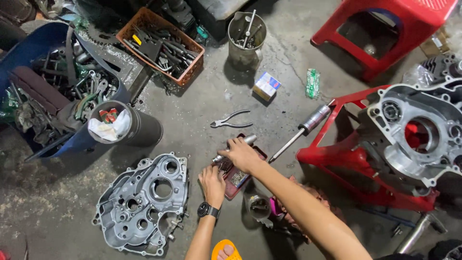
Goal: The person sits on the floor of a motorcycle repair workshop and fits bushings and bearings into an aluminum engine crankcase. They pick sockets from a red toolbox, place a bearing in the casing bore, and drive it in using a long socket driver, repeating for several bores and wiping parts with a rag.
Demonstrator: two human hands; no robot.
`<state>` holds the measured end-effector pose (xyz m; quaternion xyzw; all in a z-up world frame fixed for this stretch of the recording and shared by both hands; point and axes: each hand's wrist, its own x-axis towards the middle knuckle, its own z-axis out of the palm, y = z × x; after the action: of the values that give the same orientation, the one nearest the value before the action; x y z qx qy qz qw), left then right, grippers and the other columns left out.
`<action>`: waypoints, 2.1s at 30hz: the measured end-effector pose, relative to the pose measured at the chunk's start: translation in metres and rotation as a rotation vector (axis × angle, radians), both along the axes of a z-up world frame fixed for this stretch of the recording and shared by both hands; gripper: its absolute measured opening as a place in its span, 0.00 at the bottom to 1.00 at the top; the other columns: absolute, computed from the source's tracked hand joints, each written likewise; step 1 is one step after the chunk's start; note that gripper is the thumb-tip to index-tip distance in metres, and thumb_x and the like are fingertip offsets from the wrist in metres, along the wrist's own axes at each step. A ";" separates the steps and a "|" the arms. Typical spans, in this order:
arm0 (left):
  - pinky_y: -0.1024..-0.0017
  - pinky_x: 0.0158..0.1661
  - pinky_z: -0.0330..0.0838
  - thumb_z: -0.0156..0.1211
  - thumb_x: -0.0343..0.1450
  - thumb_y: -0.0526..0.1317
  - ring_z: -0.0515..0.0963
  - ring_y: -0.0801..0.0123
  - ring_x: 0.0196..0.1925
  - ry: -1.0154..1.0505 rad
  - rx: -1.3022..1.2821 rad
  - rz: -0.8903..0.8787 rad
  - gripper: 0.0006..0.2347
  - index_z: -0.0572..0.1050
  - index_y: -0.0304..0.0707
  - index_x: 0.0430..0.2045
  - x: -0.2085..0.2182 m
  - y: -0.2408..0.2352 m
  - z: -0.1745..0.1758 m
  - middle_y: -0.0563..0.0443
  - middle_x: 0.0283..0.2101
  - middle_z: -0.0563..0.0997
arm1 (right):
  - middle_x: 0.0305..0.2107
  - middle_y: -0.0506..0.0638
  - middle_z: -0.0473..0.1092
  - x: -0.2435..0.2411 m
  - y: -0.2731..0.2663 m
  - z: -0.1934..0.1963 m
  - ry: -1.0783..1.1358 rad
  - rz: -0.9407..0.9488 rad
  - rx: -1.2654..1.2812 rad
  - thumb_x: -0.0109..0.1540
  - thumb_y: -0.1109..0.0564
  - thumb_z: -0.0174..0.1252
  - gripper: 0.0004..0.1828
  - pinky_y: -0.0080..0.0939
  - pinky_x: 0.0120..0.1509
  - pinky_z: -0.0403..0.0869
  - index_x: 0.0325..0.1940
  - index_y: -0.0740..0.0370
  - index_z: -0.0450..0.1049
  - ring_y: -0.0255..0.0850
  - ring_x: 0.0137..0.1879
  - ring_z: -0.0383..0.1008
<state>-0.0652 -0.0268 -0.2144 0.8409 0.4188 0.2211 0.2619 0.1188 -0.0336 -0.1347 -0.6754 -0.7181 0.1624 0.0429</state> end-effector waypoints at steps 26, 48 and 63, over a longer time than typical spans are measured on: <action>0.53 0.49 0.70 0.59 0.69 0.31 0.77 0.42 0.46 -0.323 -0.115 0.111 0.08 0.75 0.30 0.41 -0.013 -0.012 0.057 0.37 0.42 0.78 | 0.47 0.61 0.69 -0.002 -0.028 -0.024 0.010 0.034 0.283 0.58 0.56 0.53 0.18 0.57 0.61 0.67 0.51 0.54 0.78 0.58 0.58 0.69; 0.52 0.48 0.65 0.64 0.67 0.35 0.73 0.46 0.48 0.011 -0.123 -0.280 0.10 0.77 0.33 0.40 -0.047 -0.071 0.046 0.40 0.41 0.77 | 0.46 0.57 0.69 0.048 -0.100 -0.022 -0.202 0.092 -0.095 0.59 0.57 0.53 0.17 0.51 0.48 0.75 0.51 0.59 0.78 0.51 0.54 0.70; 0.54 0.56 0.69 0.56 0.74 0.35 0.76 0.45 0.56 -0.127 0.111 0.100 0.10 0.78 0.36 0.48 -0.019 -0.001 0.070 0.38 0.55 0.79 | 0.41 0.57 0.68 0.067 -0.051 0.104 -0.074 -0.134 0.215 0.59 0.57 0.55 0.15 0.52 0.47 0.76 0.49 0.58 0.76 0.53 0.49 0.72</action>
<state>-0.0840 -0.0279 -0.1447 0.8163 0.4300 0.3098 0.2296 0.1855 -0.0844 -0.0310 -0.7188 -0.6858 0.0562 0.0994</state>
